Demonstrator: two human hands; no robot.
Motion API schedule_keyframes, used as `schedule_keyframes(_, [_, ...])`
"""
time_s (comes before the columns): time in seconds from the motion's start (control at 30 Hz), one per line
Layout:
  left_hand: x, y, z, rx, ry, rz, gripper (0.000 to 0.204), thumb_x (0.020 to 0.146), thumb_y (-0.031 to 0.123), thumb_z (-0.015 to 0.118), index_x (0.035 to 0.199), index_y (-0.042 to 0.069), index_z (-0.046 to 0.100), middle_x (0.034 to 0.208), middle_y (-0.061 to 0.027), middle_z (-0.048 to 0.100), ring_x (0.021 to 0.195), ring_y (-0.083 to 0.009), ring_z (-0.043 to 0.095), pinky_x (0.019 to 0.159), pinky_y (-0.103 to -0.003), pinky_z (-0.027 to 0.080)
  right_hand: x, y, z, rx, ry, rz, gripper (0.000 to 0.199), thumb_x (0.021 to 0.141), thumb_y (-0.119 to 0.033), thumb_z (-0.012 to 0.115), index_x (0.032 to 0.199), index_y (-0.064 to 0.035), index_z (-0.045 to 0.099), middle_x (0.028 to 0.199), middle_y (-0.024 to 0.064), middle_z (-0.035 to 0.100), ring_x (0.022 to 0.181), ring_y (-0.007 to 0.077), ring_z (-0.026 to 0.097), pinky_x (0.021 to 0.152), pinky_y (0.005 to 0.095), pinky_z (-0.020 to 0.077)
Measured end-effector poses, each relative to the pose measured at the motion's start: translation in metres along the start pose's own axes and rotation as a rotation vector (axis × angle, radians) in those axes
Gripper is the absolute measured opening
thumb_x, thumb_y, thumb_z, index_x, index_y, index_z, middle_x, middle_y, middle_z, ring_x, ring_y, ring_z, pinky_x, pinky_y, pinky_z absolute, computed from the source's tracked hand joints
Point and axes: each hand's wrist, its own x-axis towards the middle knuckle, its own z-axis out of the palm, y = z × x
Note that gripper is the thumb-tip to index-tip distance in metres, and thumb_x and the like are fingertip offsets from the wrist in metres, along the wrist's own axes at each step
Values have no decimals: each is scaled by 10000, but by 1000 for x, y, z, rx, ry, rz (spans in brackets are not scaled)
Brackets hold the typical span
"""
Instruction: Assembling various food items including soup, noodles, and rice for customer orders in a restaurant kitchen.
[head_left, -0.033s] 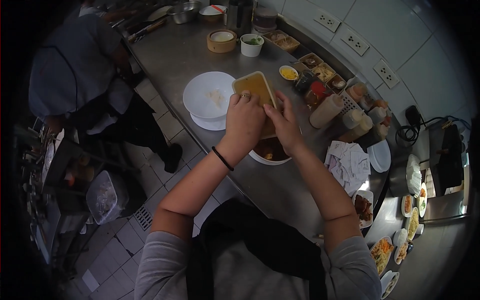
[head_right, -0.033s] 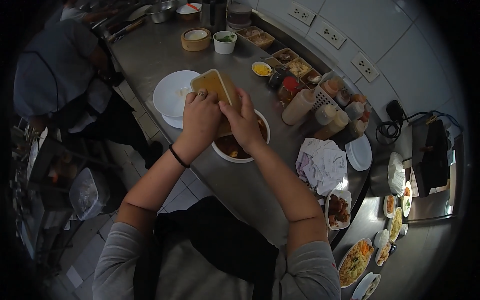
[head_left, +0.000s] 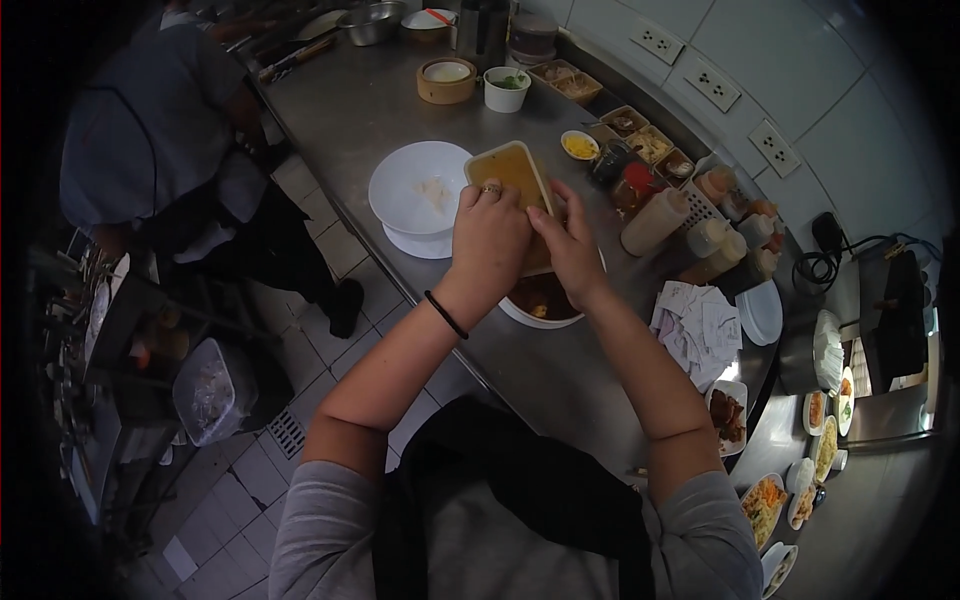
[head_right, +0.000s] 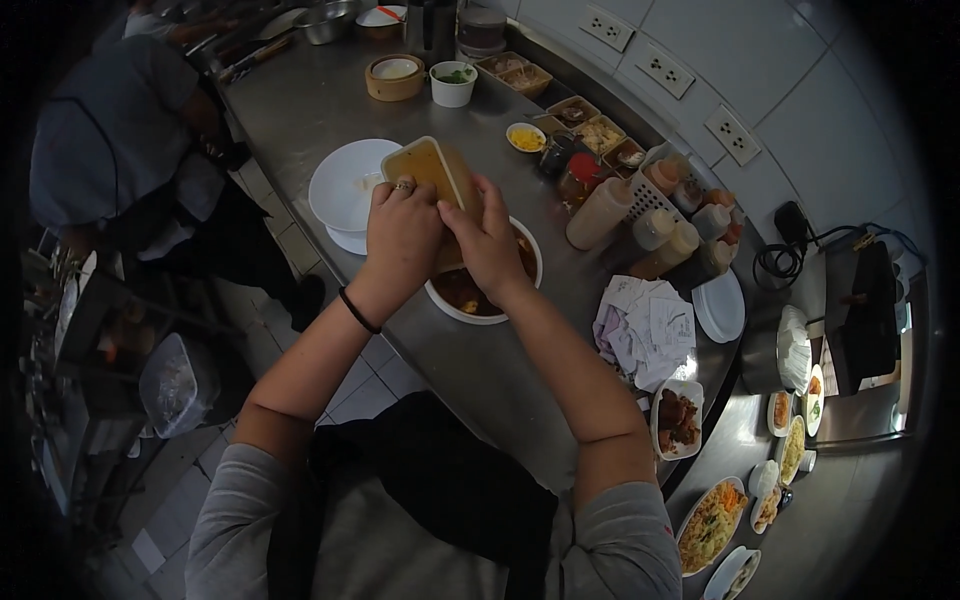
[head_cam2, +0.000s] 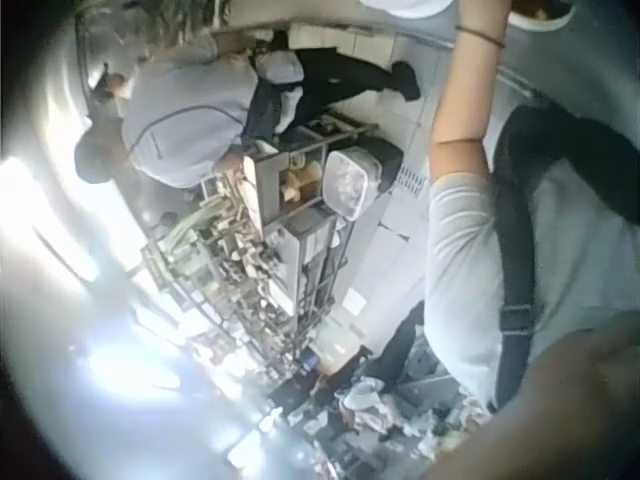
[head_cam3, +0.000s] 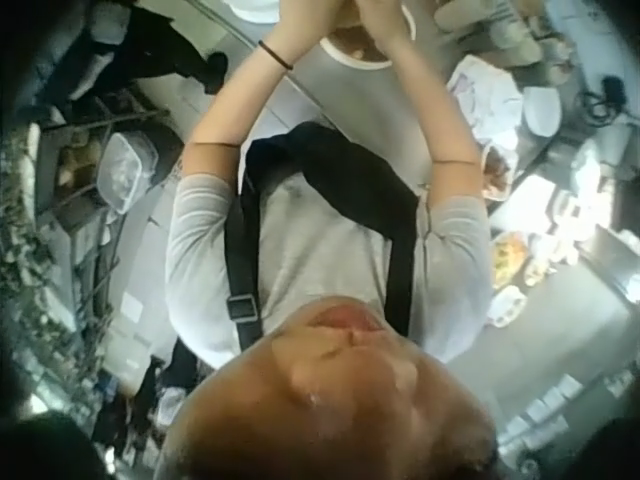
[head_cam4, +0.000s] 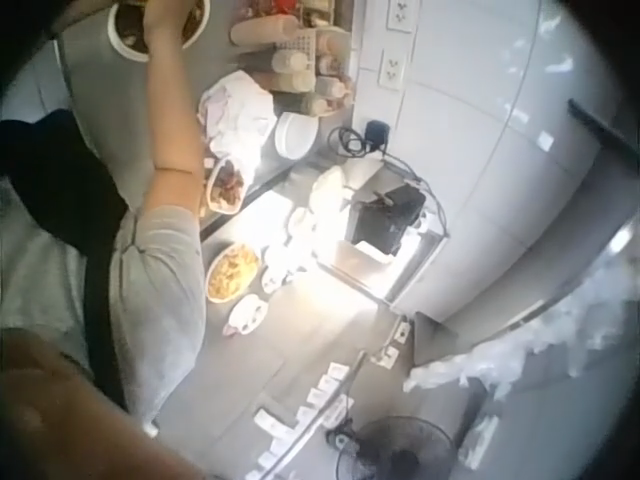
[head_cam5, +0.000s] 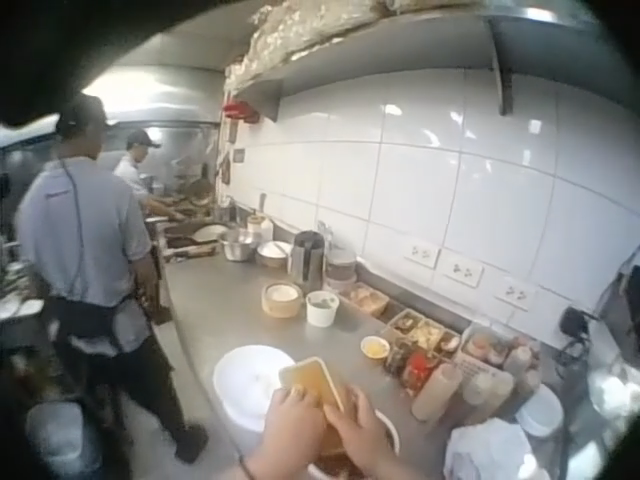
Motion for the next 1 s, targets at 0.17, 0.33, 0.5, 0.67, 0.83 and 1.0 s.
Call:
schedule_keyframes(0.17, [-8, -8, -4, -3, 3, -1, 73, 694, 155, 562, 684, 141, 634, 759, -24, 561, 861, -195, 530, 750, -314, 345, -3, -7, 11, -2, -17, 33, 515, 866, -249, 544, 1285, -45, 324, 1081, 85, 495, 988, 133, 480, 862, 249, 374])
schedule_keyframes(0.33, [-16, -15, -7, 49, 58, 33, 50, 678, 154, 576, 671, 134, 621, 755, -26, 562, 845, -196, 537, 743, -324, 344, -3, -9, 18, 79, -39, 87, 504, 870, -255, 538, 1279, -40, 337, 1073, 86, 500, 993, 136, 490, 850, 252, 384])
schedule_keyframes(0.5, [-25, -23, -36, -231, 143, -139, 90, 688, 172, 638, 743, 104, 616, 746, -44, 558, 825, -209, 536, 698, -361, 345, -2, -10, 18, 150, -78, 179, 449, 875, -266, 524, 1230, -30, 386, 1055, 84, 512, 991, 140, 510, 843, 261, 400])
schedule_keyframes(0.67, [-38, -50, -56, -413, 202, -305, 118, 744, 167, 649, 816, 76, 628, 797, -55, 583, 783, -212, 539, 715, -332, 368, 0, -14, 25, 290, -156, 296, 324, 881, -255, 505, 1116, -42, 444, 1021, 70, 533, 956, 142, 545, 811, 288, 453])
schedule_keyframes(0.83, [-86, -134, -64, -877, 373, -672, 163, 803, 128, 637, 902, 0, 624, 818, -36, 610, 783, -90, 543, 717, -217, 413, -1, -15, 14, 307, -139, 262, 398, 871, -273, 519, 1157, -14, 419, 1034, 83, 529, 962, 144, 536, 819, 283, 444])
schedule_keyframes(1.0, [-206, -294, -88, -120, 361, -1047, 247, 829, 252, 603, 993, 71, 644, 956, -61, 657, 881, -115, 603, 772, -244, 437, 0, -9, -27, 157, 8, 168, 502, 849, -310, 555, 1212, -1, 396, 1029, 87, 530, 976, 141, 520, 838, 276, 417])
